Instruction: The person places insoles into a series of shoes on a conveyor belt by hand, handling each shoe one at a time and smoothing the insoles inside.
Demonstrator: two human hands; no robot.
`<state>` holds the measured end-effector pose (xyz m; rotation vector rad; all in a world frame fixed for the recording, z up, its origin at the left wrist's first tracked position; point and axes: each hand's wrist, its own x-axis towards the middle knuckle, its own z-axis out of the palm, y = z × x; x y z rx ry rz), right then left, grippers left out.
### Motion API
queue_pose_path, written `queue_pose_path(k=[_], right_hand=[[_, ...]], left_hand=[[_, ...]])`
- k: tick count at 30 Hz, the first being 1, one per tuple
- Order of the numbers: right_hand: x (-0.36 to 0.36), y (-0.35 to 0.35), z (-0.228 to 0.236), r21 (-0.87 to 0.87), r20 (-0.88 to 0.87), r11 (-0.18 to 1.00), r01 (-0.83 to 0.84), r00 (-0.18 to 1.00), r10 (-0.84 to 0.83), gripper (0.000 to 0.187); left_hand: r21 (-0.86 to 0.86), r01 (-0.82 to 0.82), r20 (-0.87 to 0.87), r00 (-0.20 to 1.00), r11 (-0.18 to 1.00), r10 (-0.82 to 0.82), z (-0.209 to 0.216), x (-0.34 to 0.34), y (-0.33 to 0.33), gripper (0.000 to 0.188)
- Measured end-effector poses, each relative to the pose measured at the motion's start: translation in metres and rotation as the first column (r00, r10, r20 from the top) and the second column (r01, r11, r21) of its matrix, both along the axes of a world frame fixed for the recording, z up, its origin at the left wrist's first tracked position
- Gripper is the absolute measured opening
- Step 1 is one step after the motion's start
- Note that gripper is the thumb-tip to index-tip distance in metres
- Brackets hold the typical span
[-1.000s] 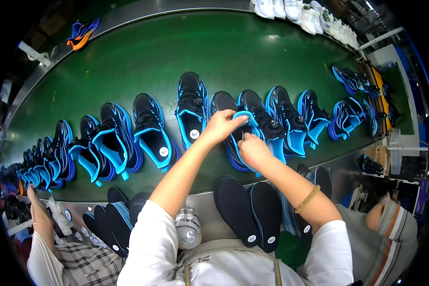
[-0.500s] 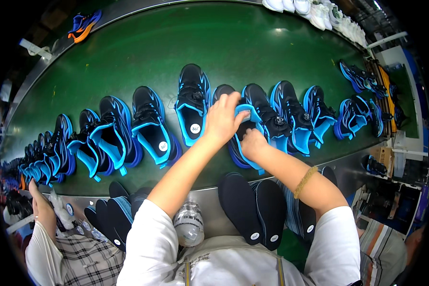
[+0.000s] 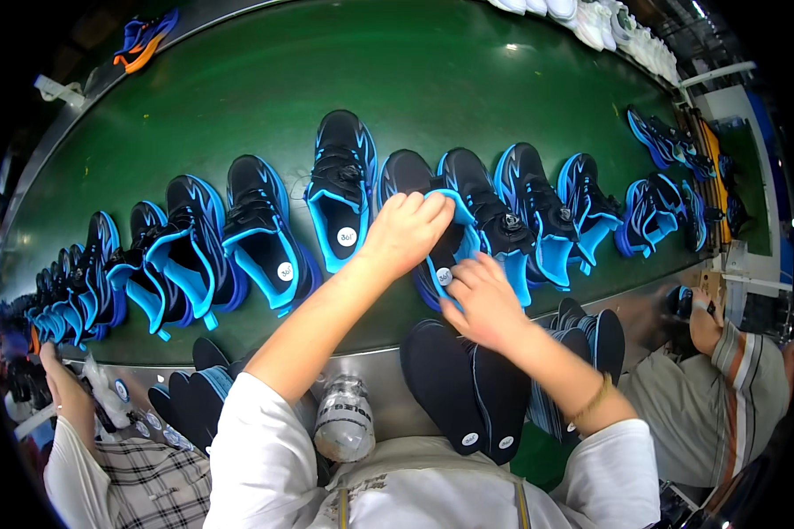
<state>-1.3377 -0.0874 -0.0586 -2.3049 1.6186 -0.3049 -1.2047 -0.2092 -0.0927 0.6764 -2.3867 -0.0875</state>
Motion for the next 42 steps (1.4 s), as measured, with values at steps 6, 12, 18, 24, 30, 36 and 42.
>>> queue_pose_path(k=[6, 12, 18, 24, 30, 36, 42], right_hand=[[0.003, 0.072, 0.005, 0.266, 0.061, 0.906, 0.328, 0.933, -0.356, 0.029], [0.003, 0.069, -0.006, 0.164, 0.192, 0.927, 0.338, 0.911, -0.366, 0.034], [-0.005, 0.135, 0.031, 0.03, -0.048, 0.854, 0.52, 0.854, -0.518, 0.052], [0.009, 0.241, 0.041, 0.246, -0.071, 0.696, 0.674, 0.729, -0.681, 0.062], [-0.008, 0.257, 0.07, 0.206, 0.067, 0.631, 0.748, 0.633, -0.771, 0.038], [-0.077, 0.147, 0.124, 0.405, 0.386, 0.721, 0.562, 0.609, -0.693, 0.015], [-0.111, 0.054, 0.124, 0.857, 0.31, 0.44, 0.266, 0.415, -0.855, 0.016]], left_hand=[[0.116, -0.001, 0.008, 1.0, 0.993, 0.0, 0.008, 0.011, 0.027, 0.019], [0.755, 0.149, -0.228, 0.973, 0.639, 0.042, 0.027, 0.023, 0.043, 0.009], [0.818, 0.572, -0.463, 0.712, -0.054, 0.528, 0.063, 0.055, 0.037, 0.012], [0.821, 0.54, -0.359, 0.741, -0.186, 0.567, 0.078, 0.066, 0.052, 0.022], [0.726, -0.02, -0.131, 0.977, 0.688, 0.166, 0.081, 0.005, 0.08, 0.024], [0.028, 0.021, 0.117, 0.993, 0.999, -0.024, 0.04, -0.061, 0.072, 0.041], [0.26, -0.098, 0.178, 0.983, 0.961, 0.052, 0.041, -0.091, 0.03, 0.034]])
